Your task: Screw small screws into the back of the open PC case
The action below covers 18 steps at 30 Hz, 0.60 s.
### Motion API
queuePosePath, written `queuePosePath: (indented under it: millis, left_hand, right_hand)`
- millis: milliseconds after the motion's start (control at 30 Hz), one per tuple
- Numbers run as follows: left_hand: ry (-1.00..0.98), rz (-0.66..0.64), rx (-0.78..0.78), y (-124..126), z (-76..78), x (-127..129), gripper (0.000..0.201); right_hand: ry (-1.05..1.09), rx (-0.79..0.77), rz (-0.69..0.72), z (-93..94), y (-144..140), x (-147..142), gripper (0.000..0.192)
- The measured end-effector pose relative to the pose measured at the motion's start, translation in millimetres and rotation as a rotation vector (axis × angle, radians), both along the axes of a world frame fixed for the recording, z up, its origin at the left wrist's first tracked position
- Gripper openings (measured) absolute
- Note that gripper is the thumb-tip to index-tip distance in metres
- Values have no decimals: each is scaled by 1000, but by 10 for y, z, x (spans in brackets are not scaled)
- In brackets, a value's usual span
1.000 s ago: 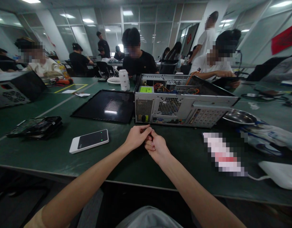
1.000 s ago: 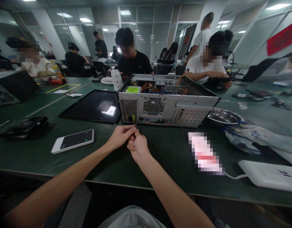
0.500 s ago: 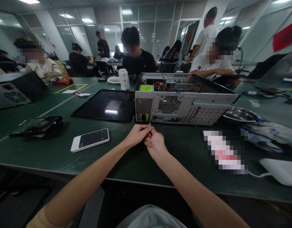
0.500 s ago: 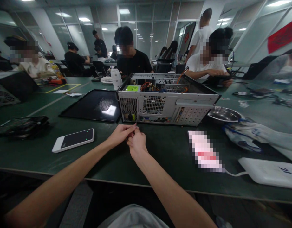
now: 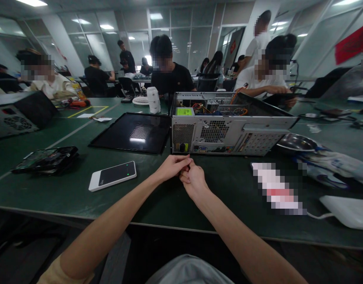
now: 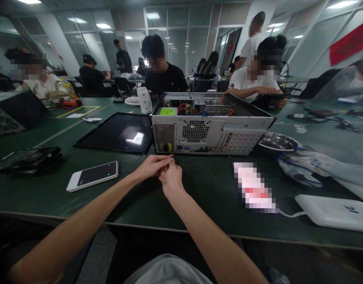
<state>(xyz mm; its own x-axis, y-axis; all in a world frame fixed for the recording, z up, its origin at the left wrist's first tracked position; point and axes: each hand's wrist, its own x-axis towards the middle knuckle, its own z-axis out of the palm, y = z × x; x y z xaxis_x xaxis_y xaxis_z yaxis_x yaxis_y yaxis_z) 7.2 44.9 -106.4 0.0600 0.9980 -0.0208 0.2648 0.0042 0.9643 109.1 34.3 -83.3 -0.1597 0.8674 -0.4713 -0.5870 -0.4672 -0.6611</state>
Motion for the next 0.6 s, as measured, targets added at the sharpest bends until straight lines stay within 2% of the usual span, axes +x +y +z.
queuePosePath:
  millis: [67,133,233,333,400,500,600]
  left_hand:
    - [161,127,157,-6,11,-17,30]
    - [302,321,294,7,45,-56,26]
    - [352,531,411,91,136,-151,27]
    - [387,596,491,233,219,-256,30]
    - [383,635,525,324,239,-313,45]
    - [420,577,608,406,229,-375,66]
    - [545,495,693,405,254,-412,71]
  right_hand:
    - [-8,-5,26,16,-4,20,38]
    - [-21,-17,58,28,-5,49,37]
    - [-40,-34,97,42,5,95,34]
    - [-50,-41,116,51,23,116,33]
    - [-54,-45,120,53,32,113,34]
    - [-58,-47,119,51,35,100,34]
    - [-60,-51,124,47,34,93,33]
